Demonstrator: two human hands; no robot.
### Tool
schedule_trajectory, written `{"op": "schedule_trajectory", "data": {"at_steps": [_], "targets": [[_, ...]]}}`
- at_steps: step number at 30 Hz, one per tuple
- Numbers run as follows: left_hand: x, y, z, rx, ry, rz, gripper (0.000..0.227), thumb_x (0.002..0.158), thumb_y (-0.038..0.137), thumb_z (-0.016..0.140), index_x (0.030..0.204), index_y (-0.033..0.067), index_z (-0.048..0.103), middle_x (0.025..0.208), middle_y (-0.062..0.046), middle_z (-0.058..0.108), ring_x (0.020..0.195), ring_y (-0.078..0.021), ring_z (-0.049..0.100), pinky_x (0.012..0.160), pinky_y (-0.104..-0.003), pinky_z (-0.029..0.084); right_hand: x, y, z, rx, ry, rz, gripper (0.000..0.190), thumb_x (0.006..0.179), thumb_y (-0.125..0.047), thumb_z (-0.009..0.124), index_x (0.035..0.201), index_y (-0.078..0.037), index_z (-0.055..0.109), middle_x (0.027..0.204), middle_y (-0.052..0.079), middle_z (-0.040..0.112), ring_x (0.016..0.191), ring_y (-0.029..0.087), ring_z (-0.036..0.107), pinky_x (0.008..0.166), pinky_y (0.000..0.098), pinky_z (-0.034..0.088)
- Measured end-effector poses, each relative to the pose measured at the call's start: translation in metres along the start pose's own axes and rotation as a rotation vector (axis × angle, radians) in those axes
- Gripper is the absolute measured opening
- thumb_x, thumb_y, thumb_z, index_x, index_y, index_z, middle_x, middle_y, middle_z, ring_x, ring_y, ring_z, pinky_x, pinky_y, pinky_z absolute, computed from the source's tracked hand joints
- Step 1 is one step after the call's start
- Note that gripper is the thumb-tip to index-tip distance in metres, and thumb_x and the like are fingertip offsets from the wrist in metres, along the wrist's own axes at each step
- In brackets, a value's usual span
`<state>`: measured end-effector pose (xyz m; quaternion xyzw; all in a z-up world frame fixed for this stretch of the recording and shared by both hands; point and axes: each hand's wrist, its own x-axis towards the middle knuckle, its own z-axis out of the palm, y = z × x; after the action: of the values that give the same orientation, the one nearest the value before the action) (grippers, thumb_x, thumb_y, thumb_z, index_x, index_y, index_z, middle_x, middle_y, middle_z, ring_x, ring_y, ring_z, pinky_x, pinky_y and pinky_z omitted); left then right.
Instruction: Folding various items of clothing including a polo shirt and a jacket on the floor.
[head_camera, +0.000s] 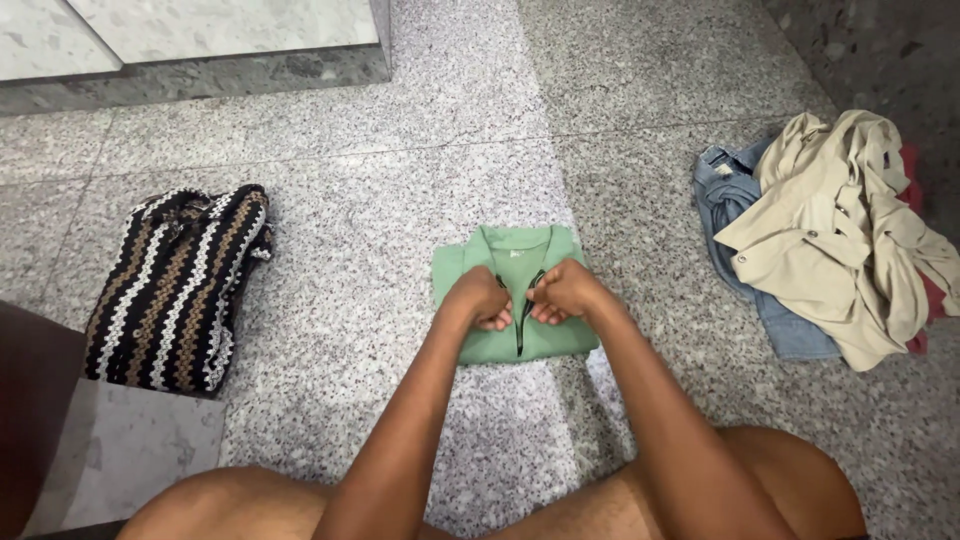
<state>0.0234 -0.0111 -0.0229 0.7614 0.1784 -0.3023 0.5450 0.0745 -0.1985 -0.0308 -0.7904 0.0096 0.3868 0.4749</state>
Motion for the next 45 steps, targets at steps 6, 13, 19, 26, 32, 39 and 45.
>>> {"op": "schedule_trajectory", "data": {"at_steps": [6, 13, 19, 26, 32, 39, 45], "targets": [[0.021, -0.022, -0.006, 0.034, -0.044, 0.164, 0.017, 0.095, 0.004, 0.057, 0.094, -0.003, 0.072, 0.08, -0.009, 0.078, 0.066, -0.0157, 0.073, 0.056, -0.029, 0.057, 0.017, 0.021, 0.001, 0.094, -0.097, -0.148, 0.02, 0.087, 0.008, 0.067, 0.106, 0.006, 0.073, 0.086, 0.014, 0.078, 0.066, 0.018, 0.073, 0.059, 0.0321, 0.059], [-0.012, -0.027, 0.004, 0.185, 0.1, 0.297, 0.014, 0.086, 0.005, 0.066, 0.097, 0.001, 0.073, 0.083, -0.012, 0.078, 0.072, -0.0192, 0.074, 0.065, -0.033, 0.058, -0.01, 0.01, 0.015, -0.159, -0.007, -0.199, 0.036, 0.093, 0.006, 0.051, 0.117, 0.002, 0.078, 0.081, 0.009, 0.074, 0.062, 0.011, 0.064, 0.054, 0.0283, 0.051], [-0.033, -0.048, 0.011, 0.492, 0.326, 0.739, 0.008, 0.082, 0.008, 0.072, 0.088, 0.0024, 0.073, 0.082, -0.019, 0.072, 0.076, -0.0322, 0.072, 0.068, -0.041, 0.055, -0.029, 0.024, 0.009, -0.193, -0.052, -0.171, 0.03, 0.098, -0.01, 0.06, 0.127, -0.013, 0.068, 0.074, 0.007, 0.072, 0.056, 0.014, 0.058, 0.051, 0.0295, 0.048], [-0.08, -0.041, 0.026, 0.536, 0.132, 0.863, 0.017, 0.075, 0.009, 0.078, 0.086, 0.0027, 0.067, 0.078, -0.016, 0.071, 0.071, -0.0322, 0.07, 0.066, -0.042, 0.055, -0.035, 0.061, 0.025, -0.44, 0.12, -0.436, 0.01, 0.076, -0.005, 0.071, 0.081, -0.001, 0.079, 0.069, 0.011, 0.075, 0.062, 0.017, 0.069, 0.06, 0.0348, 0.055], [-0.061, -0.06, 0.031, 0.612, 0.173, 0.949, 0.027, 0.068, 0.011, 0.086, 0.084, 0.0027, 0.066, 0.078, -0.015, 0.069, 0.074, -0.0332, 0.068, 0.065, -0.042, 0.055, -0.044, 0.063, 0.038, -0.542, 0.225, -0.525, 0.009, 0.074, -0.007, 0.071, 0.079, -0.005, 0.078, 0.075, 0.018, 0.075, 0.065, 0.024, 0.073, 0.064, 0.0392, 0.057], [-0.059, -0.051, 0.019, 0.513, 0.154, 0.855, 0.012, 0.077, 0.011, 0.083, 0.083, 0.0028, 0.076, 0.077, -0.015, 0.075, 0.069, -0.0249, 0.073, 0.064, -0.036, 0.057, -0.081, 0.049, 0.065, -0.574, 0.467, -0.572, 0.015, 0.064, -0.012, 0.085, 0.066, -0.001, 0.075, 0.076, 0.02, 0.073, 0.075, 0.034, 0.073, 0.072, 0.0421, 0.058], [-0.064, -0.047, 0.014, 0.284, 0.084, 0.715, 0.007, 0.083, 0.006, 0.078, 0.085, -0.0015, 0.078, 0.078, -0.012, 0.079, 0.07, -0.0161, 0.075, 0.067, -0.033, 0.06, -0.1, 0.048, 0.095, -0.414, 0.583, -0.399, 0.041, 0.067, -0.032, 0.094, 0.081, 0.0, 0.072, 0.081, 0.019, 0.074, 0.079, 0.035, 0.074, 0.073, 0.0449, 0.058]]}}
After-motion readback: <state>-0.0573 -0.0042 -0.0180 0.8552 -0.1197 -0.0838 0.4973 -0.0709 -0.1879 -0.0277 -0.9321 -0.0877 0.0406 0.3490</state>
